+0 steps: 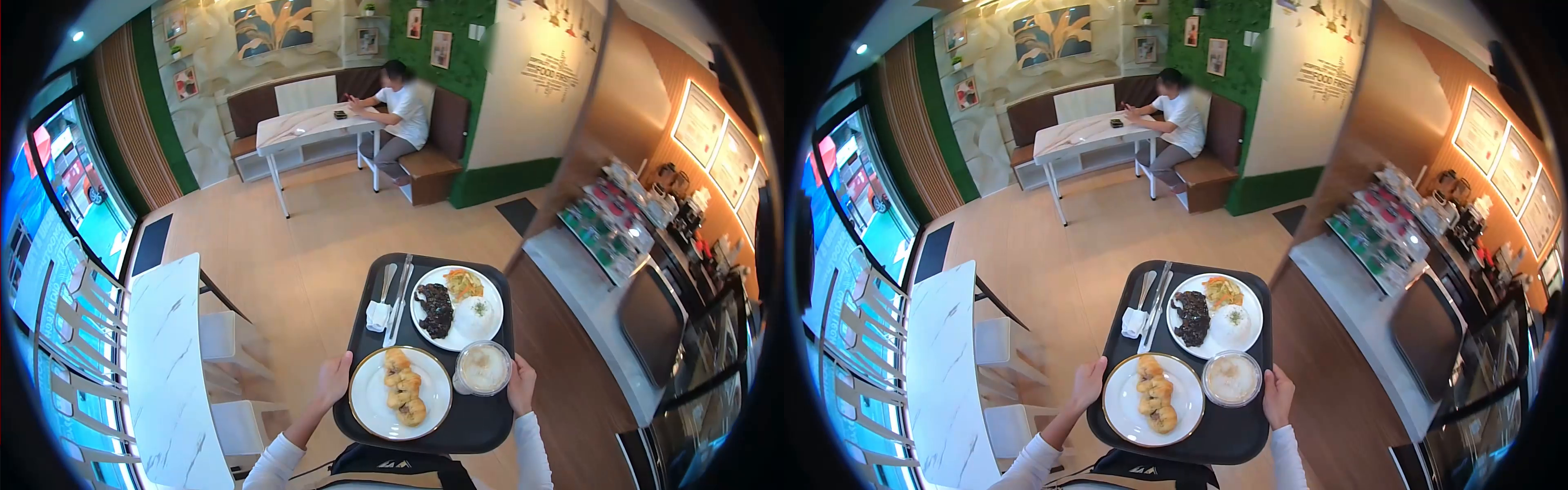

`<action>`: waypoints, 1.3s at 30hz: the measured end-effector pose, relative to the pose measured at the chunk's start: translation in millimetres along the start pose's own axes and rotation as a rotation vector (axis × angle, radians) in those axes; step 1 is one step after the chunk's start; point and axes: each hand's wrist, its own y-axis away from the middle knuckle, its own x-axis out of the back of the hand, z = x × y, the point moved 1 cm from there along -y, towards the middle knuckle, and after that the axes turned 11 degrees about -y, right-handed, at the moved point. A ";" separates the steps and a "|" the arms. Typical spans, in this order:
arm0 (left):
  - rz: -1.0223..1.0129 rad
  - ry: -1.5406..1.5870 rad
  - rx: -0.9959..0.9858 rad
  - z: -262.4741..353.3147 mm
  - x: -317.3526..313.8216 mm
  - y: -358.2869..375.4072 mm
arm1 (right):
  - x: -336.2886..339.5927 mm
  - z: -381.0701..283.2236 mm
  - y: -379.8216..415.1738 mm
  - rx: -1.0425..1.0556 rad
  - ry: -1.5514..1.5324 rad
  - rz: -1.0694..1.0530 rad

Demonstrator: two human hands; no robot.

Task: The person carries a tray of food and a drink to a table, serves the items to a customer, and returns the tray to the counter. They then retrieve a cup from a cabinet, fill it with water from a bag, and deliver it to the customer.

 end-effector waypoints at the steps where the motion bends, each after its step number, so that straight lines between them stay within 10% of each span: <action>1: 0.042 0.023 0.000 -13.7 -0.3 -18.0 | -18.2 8.0 -18.7 -0.011 -0.020 -0.015; 27: 0.293 0.067 0.266 -175.9 238.8 -697.6 | -677.1 102.9 -614.9 0.023 -0.163 -0.387; 39: 0.358 -0.271 0.225 -256.4 239.7 -1042.1 | -894.1 142.3 -881.3 0.049 -0.059 -0.474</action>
